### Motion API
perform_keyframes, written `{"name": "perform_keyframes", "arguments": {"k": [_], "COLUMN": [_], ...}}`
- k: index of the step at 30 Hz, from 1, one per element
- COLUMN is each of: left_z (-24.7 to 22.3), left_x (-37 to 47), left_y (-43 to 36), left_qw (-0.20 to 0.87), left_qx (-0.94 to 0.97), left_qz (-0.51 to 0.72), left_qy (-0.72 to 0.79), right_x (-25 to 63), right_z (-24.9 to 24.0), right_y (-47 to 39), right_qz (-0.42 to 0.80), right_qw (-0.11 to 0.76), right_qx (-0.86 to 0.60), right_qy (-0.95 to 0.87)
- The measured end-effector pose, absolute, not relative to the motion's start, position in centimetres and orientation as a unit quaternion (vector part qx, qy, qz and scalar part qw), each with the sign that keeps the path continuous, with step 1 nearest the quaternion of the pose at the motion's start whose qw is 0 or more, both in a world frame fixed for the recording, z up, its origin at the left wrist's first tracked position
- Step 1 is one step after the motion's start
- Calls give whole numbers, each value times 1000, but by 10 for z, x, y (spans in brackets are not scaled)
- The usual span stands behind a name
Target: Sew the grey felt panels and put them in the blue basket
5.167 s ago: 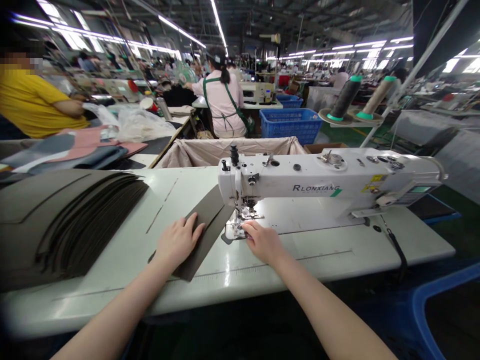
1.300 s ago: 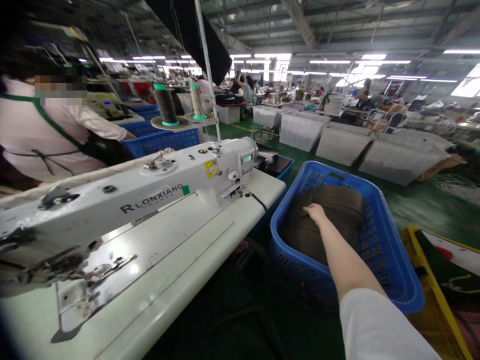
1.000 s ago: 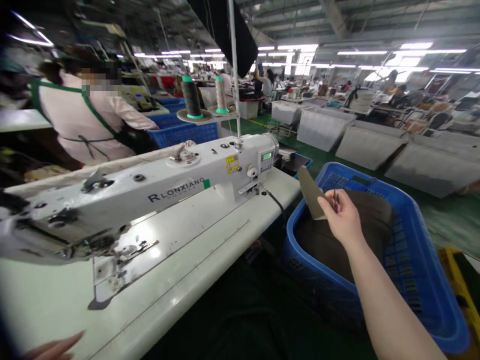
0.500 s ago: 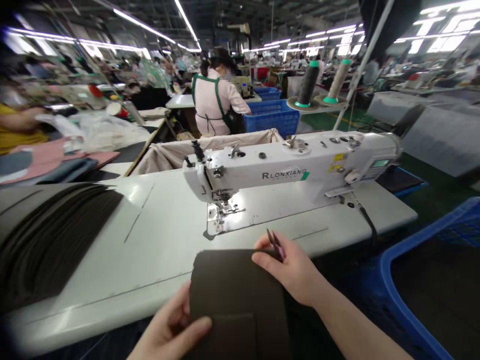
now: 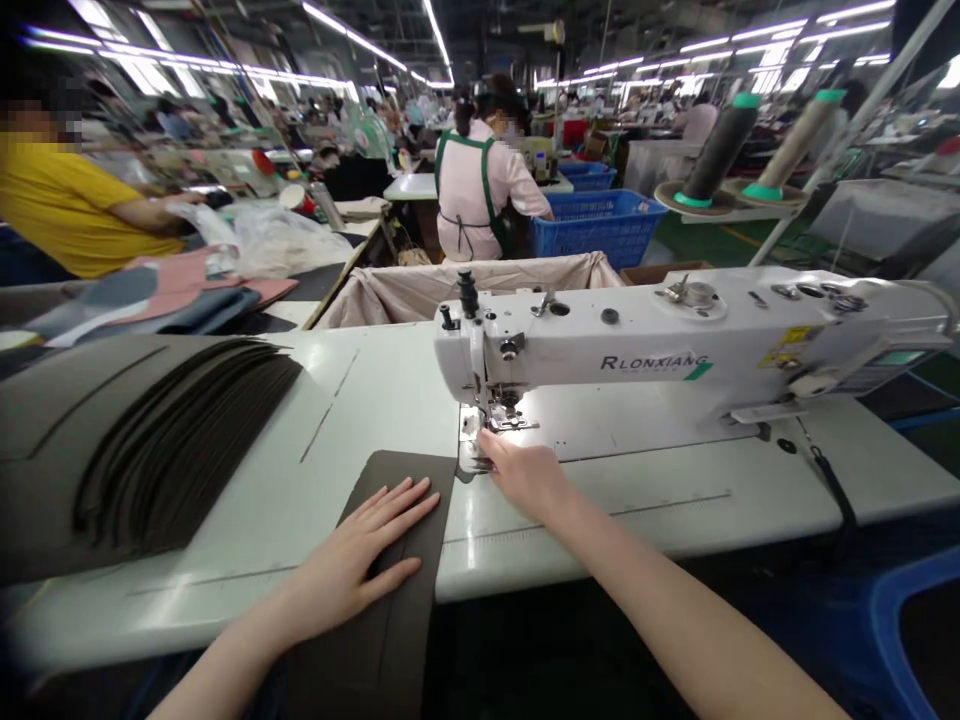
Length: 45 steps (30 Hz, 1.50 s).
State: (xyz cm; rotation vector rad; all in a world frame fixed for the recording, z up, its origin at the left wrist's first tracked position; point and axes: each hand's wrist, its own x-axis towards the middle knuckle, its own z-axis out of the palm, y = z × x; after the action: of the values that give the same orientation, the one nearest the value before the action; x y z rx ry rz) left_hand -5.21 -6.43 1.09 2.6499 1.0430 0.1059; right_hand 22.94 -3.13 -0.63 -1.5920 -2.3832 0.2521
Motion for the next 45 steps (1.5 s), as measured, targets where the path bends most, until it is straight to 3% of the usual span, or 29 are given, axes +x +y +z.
{"name": "perform_keyframes", "arguments": {"k": [13,45], "left_z": [7,-3], "left_x": [10,12], "left_y": [-7,-1], "left_qw": [130,111], "left_qx": [924,927], "left_qz": [76,89], "left_qy": [352,346], "right_x": [245,244], "right_z": [-23,-24], "right_y": [-35,-33], "right_qz": [96,83], "right_qw": [178,160], "right_qx": [-536,-546], "right_qy": [-820,-818]}}
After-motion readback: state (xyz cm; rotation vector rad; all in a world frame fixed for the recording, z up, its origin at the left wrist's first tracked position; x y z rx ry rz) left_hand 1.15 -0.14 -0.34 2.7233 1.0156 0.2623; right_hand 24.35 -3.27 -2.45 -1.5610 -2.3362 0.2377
